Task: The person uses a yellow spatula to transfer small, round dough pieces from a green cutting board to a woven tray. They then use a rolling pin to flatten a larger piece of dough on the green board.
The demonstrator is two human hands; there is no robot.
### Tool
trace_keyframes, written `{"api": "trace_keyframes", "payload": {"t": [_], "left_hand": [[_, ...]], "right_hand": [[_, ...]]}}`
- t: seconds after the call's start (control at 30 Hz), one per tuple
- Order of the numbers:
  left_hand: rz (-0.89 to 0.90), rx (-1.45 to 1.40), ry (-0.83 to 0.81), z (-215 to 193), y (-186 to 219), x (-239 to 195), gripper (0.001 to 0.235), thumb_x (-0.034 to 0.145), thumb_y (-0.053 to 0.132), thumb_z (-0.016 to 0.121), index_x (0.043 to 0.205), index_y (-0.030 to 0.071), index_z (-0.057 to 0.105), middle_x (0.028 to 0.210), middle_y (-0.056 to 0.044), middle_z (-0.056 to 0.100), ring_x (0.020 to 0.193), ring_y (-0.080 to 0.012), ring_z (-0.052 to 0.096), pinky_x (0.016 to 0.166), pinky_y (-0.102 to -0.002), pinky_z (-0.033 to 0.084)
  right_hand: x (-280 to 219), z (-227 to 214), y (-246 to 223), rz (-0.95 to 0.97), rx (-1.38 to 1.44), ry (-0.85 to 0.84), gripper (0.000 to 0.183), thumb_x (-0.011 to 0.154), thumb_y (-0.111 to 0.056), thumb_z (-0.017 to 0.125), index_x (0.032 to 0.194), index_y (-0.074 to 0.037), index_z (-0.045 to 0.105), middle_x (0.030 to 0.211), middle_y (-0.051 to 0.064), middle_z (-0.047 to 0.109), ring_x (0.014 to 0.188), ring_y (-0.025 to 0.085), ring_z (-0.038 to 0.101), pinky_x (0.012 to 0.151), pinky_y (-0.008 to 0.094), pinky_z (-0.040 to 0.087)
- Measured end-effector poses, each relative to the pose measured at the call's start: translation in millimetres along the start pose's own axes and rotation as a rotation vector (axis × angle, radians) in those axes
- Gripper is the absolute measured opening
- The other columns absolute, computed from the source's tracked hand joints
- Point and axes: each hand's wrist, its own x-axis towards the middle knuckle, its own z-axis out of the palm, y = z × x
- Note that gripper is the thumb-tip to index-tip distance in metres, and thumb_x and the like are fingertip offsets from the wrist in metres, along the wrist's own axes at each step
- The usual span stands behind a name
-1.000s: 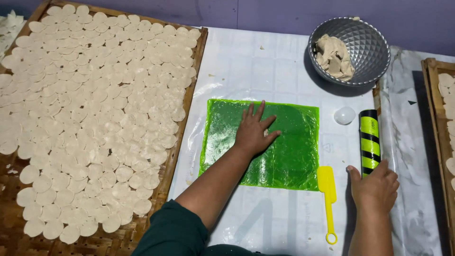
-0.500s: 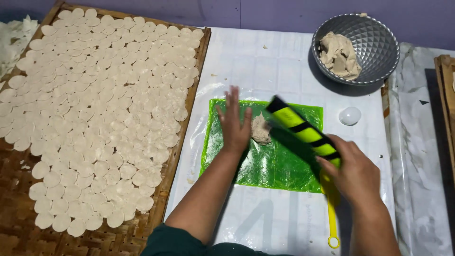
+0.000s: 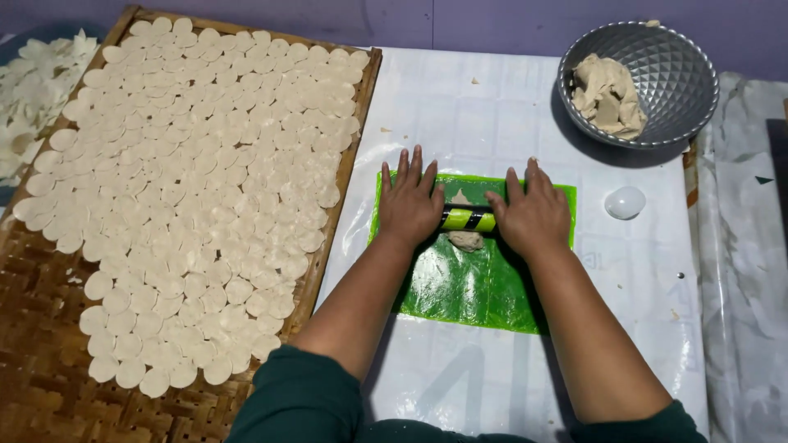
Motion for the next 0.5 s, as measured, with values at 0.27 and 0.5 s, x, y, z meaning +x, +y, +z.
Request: {"api": "trace_keyframes", "payload": {"t": [0.27,0.5], "left_hand": [[0.174,-0.058,0.197,22.2,-7.4,-95.5,0.061,0.108,0.042,0.036,0.159,0.009,0.036,0.168,-0.016,0.028,0.157,-0.0315,0.02,0.127,-0.048,0.013],[0.093,-0.04,0.058,9.4,1.1,-51.2,0.055,0.11,0.039,0.032,0.156,0.011,0.038,0.169,-0.013,0.027,0.159,-0.0318,0.018,0.129,-0.045,0.014]], "right_hand": [[-101.3,-4.9,-14.3,-0.088,-0.009,0.162,0.08,0.093,-0.053,0.059,0.151,0.0,0.046,0.16,0.024,0.039,0.146,0.038,0.039,0.116,0.052,0.031],[-66.0,17.0,2.7,-0.032,0.083,0.042,0.071,0.104,-0.052,0.045,0.154,-0.001,0.042,0.161,0.022,0.04,0.149,0.034,0.04,0.121,0.054,0.028]]}}
